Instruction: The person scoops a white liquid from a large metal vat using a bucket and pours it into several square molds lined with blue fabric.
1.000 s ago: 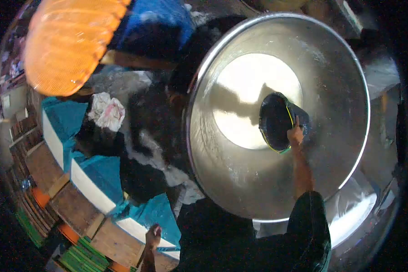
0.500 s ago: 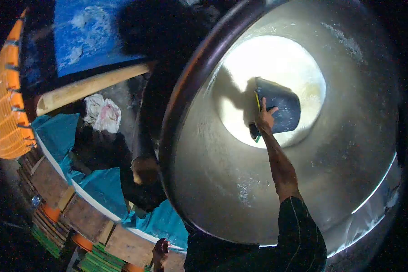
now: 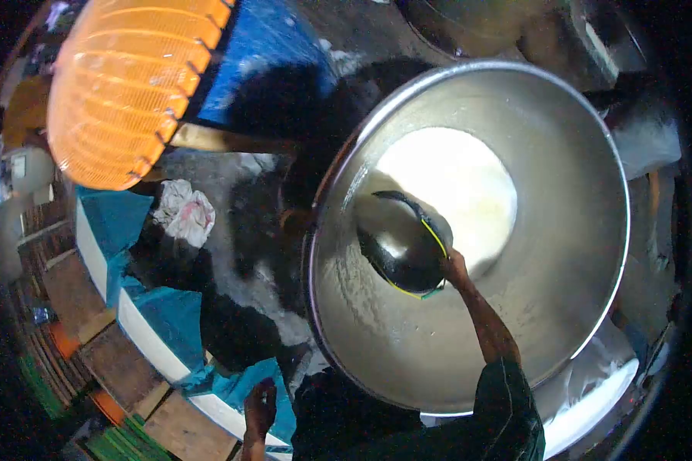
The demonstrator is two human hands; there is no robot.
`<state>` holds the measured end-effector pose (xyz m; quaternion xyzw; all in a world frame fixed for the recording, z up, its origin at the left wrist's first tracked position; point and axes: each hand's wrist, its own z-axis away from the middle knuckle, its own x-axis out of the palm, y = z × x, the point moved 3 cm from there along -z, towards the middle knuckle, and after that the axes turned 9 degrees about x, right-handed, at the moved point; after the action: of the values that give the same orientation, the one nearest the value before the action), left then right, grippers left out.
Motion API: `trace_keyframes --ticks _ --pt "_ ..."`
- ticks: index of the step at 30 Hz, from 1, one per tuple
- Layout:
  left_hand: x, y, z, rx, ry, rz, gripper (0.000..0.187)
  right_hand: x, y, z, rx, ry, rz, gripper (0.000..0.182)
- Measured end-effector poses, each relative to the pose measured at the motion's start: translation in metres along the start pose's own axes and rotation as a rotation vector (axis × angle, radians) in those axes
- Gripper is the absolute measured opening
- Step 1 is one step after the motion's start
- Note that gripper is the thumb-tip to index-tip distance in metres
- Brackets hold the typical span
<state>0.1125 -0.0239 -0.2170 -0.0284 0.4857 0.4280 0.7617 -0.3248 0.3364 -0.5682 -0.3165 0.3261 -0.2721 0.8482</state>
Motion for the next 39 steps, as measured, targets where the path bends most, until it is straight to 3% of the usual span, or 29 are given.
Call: trace_keyframes --ticks 2,4,6,7,8,9,10,11,12,13,14,15,16,19,24,28,34,36,39 --pt "-0.023 0.070 -0.046 -0.009 0.091 0.109 0.021 -0.010 -0.018 0.018 0.064 0.009 0.015 0.035" --pt "-0.021 0.108 -0.072 0.143 0.047 0.184 0.026 -0.026 -0.035 0.040 0.079 -0.024 -0.239 0.035" --pt "0.036 0.137 -0.095 0.064 -0.009 0.458 0.031 -0.061 -0.044 0.057 0.205 -0.160 -0.407 0.035" --pt "0.079 0.140 -0.113 0.402 -0.028 0.568 0.035 -0.077 -0.011 0.057 -0.150 -0.020 -0.091 0.037" --pt "0.113 0.165 -0.124 0.253 -0.291 1.055 0.044 -0.102 -0.079 0.086 0.216 -0.085 -0.131 0.039" --pt "0.147 0.189 -0.133 -0.034 -0.499 1.479 0.052 -0.113 -0.122 0.101 0.054 -0.102 -0.325 0.038" --pt "0.200 0.197 -0.150 0.149 -0.581 1.524 0.059 -0.128 -0.132 0.110 0.120 -0.119 -0.373 0.038" --pt "0.222 0.211 -0.170 0.148 -0.622 1.506 0.064 -0.141 -0.141 0.117 0.021 -0.203 -0.465 0.037" --pt "0.243 0.225 -0.190 0.147 -0.662 1.488 0.070 -0.149 -0.185 0.143 0.202 -0.079 -0.321 0.036" --pt "0.220 0.251 -0.201 -0.057 -0.673 1.451 0.074 -0.172 -0.137 0.117 0.032 -0.071 -0.368 0.037" --pt "0.198 0.273 -0.205 -0.076 -0.588 1.414 0.073 -0.176 -0.172 0.144 0.039 -0.050 -0.379 0.041" --pt "0.172 0.288 -0.209 -0.102 -0.504 1.379 0.073 -0.195 -0.151 0.137 0.255 0.161 -0.451 0.049" --pt "0.163 0.296 -0.218 -0.088 -0.436 1.424 0.073 -0.216 -0.143 0.125 0.206 0.118 -0.412 0.049" --pt "0.146 0.321 -0.220 0.054 -0.335 1.584 0.045 -0.285 -0.113 0.134 0.190 0.297 -0.235 0.043" --pt "0.063 0.338 -0.189 0.356 -0.302 1.588 0.049 -0.261 -0.198 0.126 0.094 0.248 -0.132 0.044" --pt "-0.004 0.320 -0.146 0.487 -0.220 1.525 0.051 -0.211 -0.281 0.119 -0.040 0.136 -0.048 0.046" --pt "-0.060 0.257 -0.092 0.437 0.151 1.538 0.055 -0.099 -0.408 0.115 -0.276 -0.138 0.135 0.048" --pt "-0.060 0.235 -0.072 0.436 0.224 1.548 0.054 -0.058 -0.440 0.124 -0.361 -0.216 0.189 0.049" --pt "-0.050 0.209 -0.059 0.378 0.488 1.630 0.050 0.004 -0.487 0.153 -0.462 -0.354 0.282 0.050"
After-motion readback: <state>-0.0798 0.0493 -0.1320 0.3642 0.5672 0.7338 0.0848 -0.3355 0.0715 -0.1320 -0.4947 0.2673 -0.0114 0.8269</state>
